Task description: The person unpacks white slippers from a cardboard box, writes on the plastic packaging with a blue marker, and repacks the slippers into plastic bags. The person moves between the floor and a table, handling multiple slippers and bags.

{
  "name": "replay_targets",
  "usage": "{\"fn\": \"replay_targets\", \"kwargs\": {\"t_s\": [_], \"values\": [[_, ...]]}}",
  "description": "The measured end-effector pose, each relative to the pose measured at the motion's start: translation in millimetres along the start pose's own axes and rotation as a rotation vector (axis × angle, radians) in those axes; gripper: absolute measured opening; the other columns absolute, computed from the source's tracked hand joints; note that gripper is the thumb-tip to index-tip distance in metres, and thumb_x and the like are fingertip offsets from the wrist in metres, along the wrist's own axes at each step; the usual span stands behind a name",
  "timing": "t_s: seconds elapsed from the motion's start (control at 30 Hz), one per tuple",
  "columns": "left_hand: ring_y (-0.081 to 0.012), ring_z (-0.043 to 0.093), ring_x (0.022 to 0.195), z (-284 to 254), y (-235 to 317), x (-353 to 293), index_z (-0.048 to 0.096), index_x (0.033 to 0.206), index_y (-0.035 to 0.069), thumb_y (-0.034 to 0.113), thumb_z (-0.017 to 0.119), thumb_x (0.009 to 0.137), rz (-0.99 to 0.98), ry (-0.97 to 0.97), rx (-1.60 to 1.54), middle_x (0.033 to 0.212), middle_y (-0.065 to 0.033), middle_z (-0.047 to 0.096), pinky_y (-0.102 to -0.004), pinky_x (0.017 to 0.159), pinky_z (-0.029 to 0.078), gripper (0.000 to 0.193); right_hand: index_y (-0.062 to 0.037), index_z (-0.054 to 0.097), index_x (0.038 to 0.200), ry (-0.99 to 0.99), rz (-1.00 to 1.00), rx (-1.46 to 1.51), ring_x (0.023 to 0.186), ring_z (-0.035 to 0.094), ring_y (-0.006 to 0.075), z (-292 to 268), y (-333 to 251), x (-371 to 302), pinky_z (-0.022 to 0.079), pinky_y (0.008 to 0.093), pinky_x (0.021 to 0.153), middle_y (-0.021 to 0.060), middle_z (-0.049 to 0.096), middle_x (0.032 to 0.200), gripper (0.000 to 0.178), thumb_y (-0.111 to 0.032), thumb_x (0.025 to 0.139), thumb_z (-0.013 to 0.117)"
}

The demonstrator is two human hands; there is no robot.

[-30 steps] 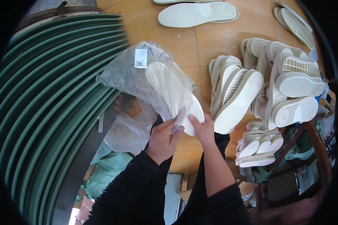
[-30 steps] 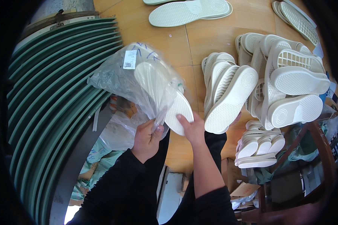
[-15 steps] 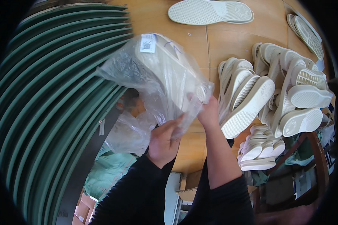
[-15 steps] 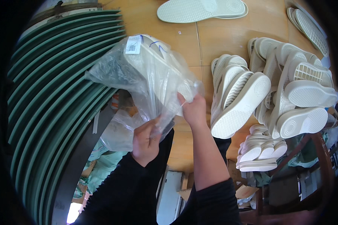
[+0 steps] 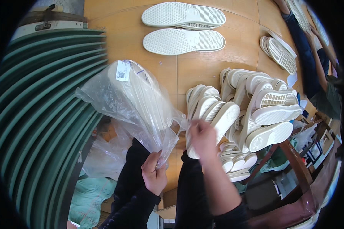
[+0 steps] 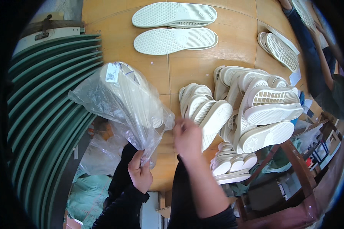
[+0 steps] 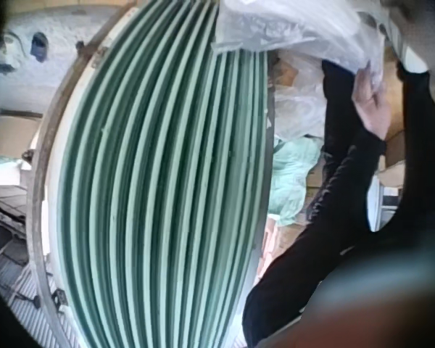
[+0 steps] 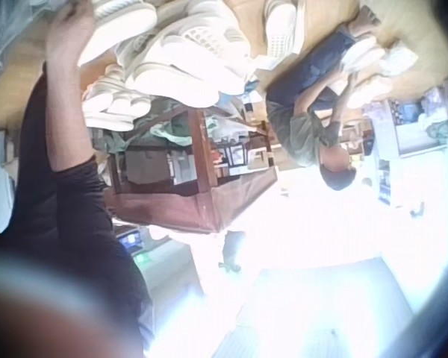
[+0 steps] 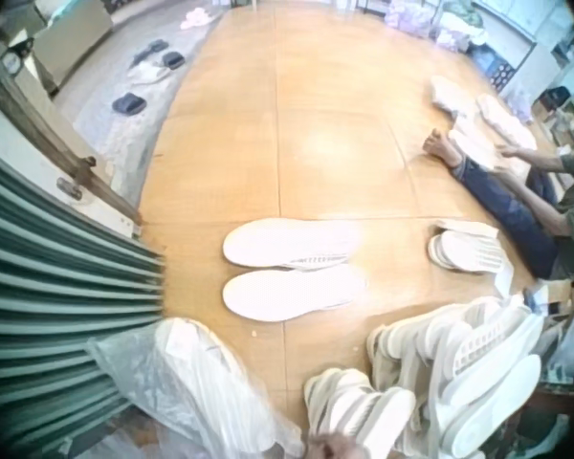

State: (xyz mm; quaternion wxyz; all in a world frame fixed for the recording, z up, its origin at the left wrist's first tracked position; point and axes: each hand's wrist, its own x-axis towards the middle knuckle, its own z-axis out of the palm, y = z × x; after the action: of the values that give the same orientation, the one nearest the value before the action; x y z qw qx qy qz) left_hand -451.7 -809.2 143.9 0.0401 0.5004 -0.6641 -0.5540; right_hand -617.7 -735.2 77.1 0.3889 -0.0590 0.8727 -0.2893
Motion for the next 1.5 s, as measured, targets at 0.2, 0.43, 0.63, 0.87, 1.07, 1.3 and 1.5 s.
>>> {"fn": "replay_targets", "kwargs": {"t_s": [0.2, 0.43, 0.63, 0.87, 1.07, 1.3, 1.5], "values": [[-0.0332, 0.063, 0.072, -1.8, 2.4, 11.5, 0.064, 0.111, -0.004, -0.003, 0.061, 0.084, -0.054, -0.136, -0.067, 0.085, -0.0173, 0.06, -0.0341, 0.066, 0.05, 0.028, 0.0122, 0.043, 0.139, 0.284, -0.063, -0.295, 0.124, 0.058, 0.0393, -49.0, -32.6, 252.7, 0.045, 0.0431, 0.105, 0.0322, 0.056, 0.133, 0.097, -0.052, 0.077, 0.081], [-0.0327, 0.066, 0.072, -16.2, 6.8, 19.2, 0.066, 0.11, -0.004, 0.002, 0.065, 0.083, -0.009, -0.12, -0.027, 0.085, -0.0173, 0.063, -0.0347, 0.066, 0.052, 0.028, 0.0153, 0.047, 0.131, 0.022, 0.139, -0.414, 0.11, 0.065, 0.0356, -33.2, -44.5, 277.8, 0.053, 0.0394, 0.094, 0.0289, 0.063, 0.119, 0.098, -0.051, 0.07, 0.086], [-0.0299, 0.067, 0.07, -11.1, 12.9, 24.1, 0.067, 0.106, 0.0, 0.009, 0.063, 0.088, 0.017, -0.052, -0.006, 0.083, -0.0151, 0.066, -0.0335, 0.064, 0.051, 0.02, 0.0119, 0.059, 0.119, -0.148, 0.128, 0.149, 0.091, 0.068, 0.0233, -70.1, -42.3, 148.3, 0.054, 0.036, 0.077, 0.0187, 0.069, 0.103, 0.064, -0.035, 0.081, 0.08], [-0.0277, 0.063, 0.063, -7.3, 26.8, 33.1, 0.064, 0.099, -0.001, 0.012, 0.059, 0.092, -0.017, -0.019, 0.071, 0.072, -0.0148, 0.061, -0.0334, 0.061, 0.048, 0.016, 0.0058, 0.049, 0.128, 0.047, 0.319, 0.485, 0.098, 0.061, 0.0195, -132.6, 27.0, -118.9, 0.05, 0.0328, 0.088, 0.0131, 0.061, 0.111, 0.068, -0.033, 0.08, 0.079], [-0.0159, 0.056, 0.06, 11.1, 26.1, 35.4, 0.066, 0.121, -0.002, 0.016, 0.052, 0.099, 0.069, -0.113, 0.082, 0.072, -0.0093, 0.062, -0.0305, 0.057, 0.043, 0.032, 0.0007, 0.048, 0.131, -0.136, 0.608, 0.929, 0.108, 0.061, 0.0195, -114.5, 90.4, -222.7, 0.048, 0.0361, 0.099, 0.013, 0.062, 0.12, 0.062, -0.015, 0.081, 0.081], [-0.0329, 0.068, 0.071, 5.2, 16.2, 20.2, 0.066, 0.126, 0.001, 0.017, 0.06, 0.098, 0.209, -0.328, 0.306, 0.088, -0.0201, 0.069, -0.0339, 0.065, 0.052, 0.033, 0.0014, 0.049, 0.132, -0.262, 0.435, 1.042, 0.111, 0.059, 0.0178, -0.9, 102.8, -139.0, 0.047, 0.0332, 0.099, 0.0111, 0.062, 0.121, 0.062, -0.016, 0.082, 0.081], [-0.035, 0.067, 0.069, 4.2, 10.9, 17.3, 0.068, 0.113, -0.001, 0.021, 0.059, 0.1, 0.099, -0.202, 0.249, 0.082, -0.0193, 0.066, -0.0358, 0.061, 0.05, 0.028, 0.0001, 0.048, 0.136, -0.335, 0.339, 1.119, 0.112, 0.059, 0.0165, 76.5, 69.9, -54.7, 0.048, 0.031, 0.097, 0.0098, 0.062, 0.122, 0.06, -0.013, 0.085, 0.078]]}}
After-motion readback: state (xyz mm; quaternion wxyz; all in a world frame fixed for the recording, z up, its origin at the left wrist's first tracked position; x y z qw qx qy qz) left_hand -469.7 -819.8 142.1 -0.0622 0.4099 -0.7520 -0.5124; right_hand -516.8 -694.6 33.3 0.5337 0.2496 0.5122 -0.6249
